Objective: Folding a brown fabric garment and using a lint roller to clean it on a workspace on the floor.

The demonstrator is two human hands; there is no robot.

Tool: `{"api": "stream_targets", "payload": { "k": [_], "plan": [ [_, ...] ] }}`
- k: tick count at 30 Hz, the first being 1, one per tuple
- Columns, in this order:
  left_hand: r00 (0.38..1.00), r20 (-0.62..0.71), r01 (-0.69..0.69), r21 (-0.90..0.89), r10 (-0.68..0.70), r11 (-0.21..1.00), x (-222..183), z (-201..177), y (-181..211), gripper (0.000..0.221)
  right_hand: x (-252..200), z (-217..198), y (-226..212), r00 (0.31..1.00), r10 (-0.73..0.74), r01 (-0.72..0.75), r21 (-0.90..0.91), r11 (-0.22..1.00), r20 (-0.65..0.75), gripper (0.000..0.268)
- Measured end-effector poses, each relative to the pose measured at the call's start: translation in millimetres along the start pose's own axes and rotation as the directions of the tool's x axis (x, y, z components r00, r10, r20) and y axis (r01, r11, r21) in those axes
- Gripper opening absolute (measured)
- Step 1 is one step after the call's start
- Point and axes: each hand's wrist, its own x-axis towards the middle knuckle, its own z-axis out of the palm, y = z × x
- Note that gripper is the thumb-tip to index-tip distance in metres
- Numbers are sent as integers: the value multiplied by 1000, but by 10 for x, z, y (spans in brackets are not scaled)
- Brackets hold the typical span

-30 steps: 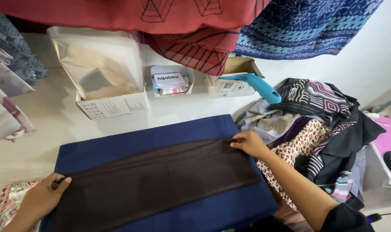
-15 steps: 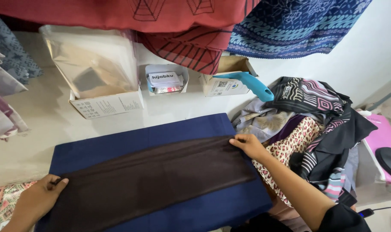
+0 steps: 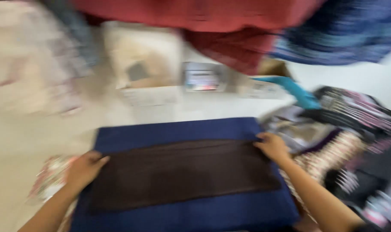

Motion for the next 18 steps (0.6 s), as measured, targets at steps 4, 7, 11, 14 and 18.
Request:
{"api": "stream_targets", "payload": {
  "k": [4, 7, 11, 14, 18],
  "plan": [
    [999, 10, 43, -150, -42, 988, -365, -300, 315, 60, 233, 176, 285, 999, -43, 43, -27, 999, -6, 34],
    [999, -29, 39, -87, -41, 995, -309, -259, 288, 51, 36, -18, -28, 996, 57, -66, 167, 984, 62, 24],
    [998, -11, 58, -109, -59, 992, -374, -323, 359, 37, 37, 5, -30, 995, 39, -71, 362, 930, 94, 15],
    [999, 26, 46, -63, -45, 997, -246, -226, 297, 31, -13, -5, -53, 996, 14, -46, 389, 920, 87, 13],
    [999, -25, -50, -72, 49, 996, -168, -134, 181, 24, -61, -9, -61, 997, -17, -12, 396, 918, 71, 12]
  ]
}}
